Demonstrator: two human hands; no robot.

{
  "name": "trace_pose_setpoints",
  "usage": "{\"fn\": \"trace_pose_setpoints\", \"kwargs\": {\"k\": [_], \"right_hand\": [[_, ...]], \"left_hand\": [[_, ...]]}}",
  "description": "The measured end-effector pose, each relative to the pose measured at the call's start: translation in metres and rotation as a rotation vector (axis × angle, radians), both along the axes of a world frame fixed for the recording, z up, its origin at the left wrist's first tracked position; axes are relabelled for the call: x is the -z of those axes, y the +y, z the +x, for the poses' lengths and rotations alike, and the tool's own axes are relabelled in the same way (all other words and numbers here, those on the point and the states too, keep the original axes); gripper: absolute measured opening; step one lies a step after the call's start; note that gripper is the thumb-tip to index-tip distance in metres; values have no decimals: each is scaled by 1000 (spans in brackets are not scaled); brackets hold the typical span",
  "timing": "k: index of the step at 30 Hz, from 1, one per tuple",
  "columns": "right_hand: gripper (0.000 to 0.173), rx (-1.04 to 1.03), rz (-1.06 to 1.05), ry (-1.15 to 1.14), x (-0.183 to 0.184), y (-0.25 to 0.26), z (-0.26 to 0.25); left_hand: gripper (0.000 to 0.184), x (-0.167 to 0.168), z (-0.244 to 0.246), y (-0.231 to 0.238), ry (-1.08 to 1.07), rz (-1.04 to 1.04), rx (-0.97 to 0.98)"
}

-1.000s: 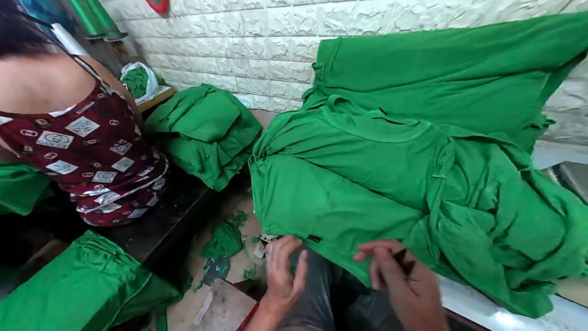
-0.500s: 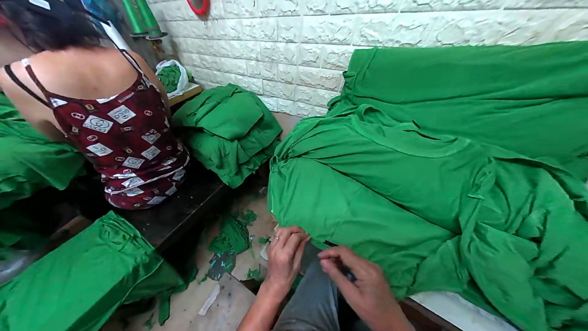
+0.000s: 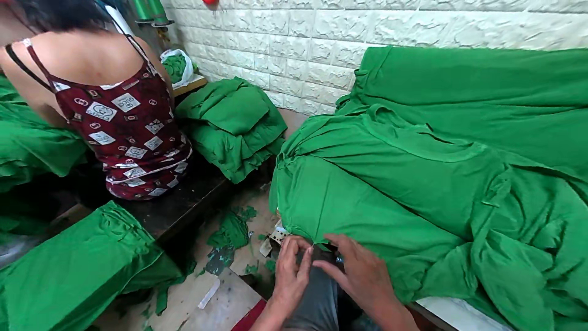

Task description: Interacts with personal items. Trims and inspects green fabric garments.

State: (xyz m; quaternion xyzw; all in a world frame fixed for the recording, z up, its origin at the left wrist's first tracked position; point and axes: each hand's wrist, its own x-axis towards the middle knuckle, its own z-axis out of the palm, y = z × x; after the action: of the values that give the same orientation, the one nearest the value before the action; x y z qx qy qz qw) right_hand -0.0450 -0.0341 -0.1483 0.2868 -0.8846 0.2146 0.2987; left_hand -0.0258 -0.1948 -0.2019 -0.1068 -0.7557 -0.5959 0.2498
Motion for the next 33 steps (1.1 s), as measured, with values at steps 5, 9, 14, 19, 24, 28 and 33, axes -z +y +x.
{"fn": "trace_pose_setpoints", "kwargs": {"k": [5, 9, 14, 19, 24, 28, 33], "right_hand": [[30, 27, 65, 71, 1, -4, -1], [26, -1, 97, 142, 2, -4, -3], [22, 39, 109, 179, 3, -12, -2], [27, 36, 15, 103, 2, -13, -3], [28, -109, -338, -130, -1, -15, -7], [29, -117, -403, -228, 0, -23, -14], [28, 2, -186, 16, -4, -23, -16]], "left_hand": [[13, -8, 4, -4, -83, 81, 38], [14, -10, 5, -4, -99, 95, 42], [14, -11, 5, -1, -95, 96, 43], [25, 4, 4, -6, 117, 13, -39], [31, -10, -18, -23, 263, -164, -269], [11, -5, -39, -36, 322, -395, -315], [8, 7, -23, -41, 306, -385, -333]]}}
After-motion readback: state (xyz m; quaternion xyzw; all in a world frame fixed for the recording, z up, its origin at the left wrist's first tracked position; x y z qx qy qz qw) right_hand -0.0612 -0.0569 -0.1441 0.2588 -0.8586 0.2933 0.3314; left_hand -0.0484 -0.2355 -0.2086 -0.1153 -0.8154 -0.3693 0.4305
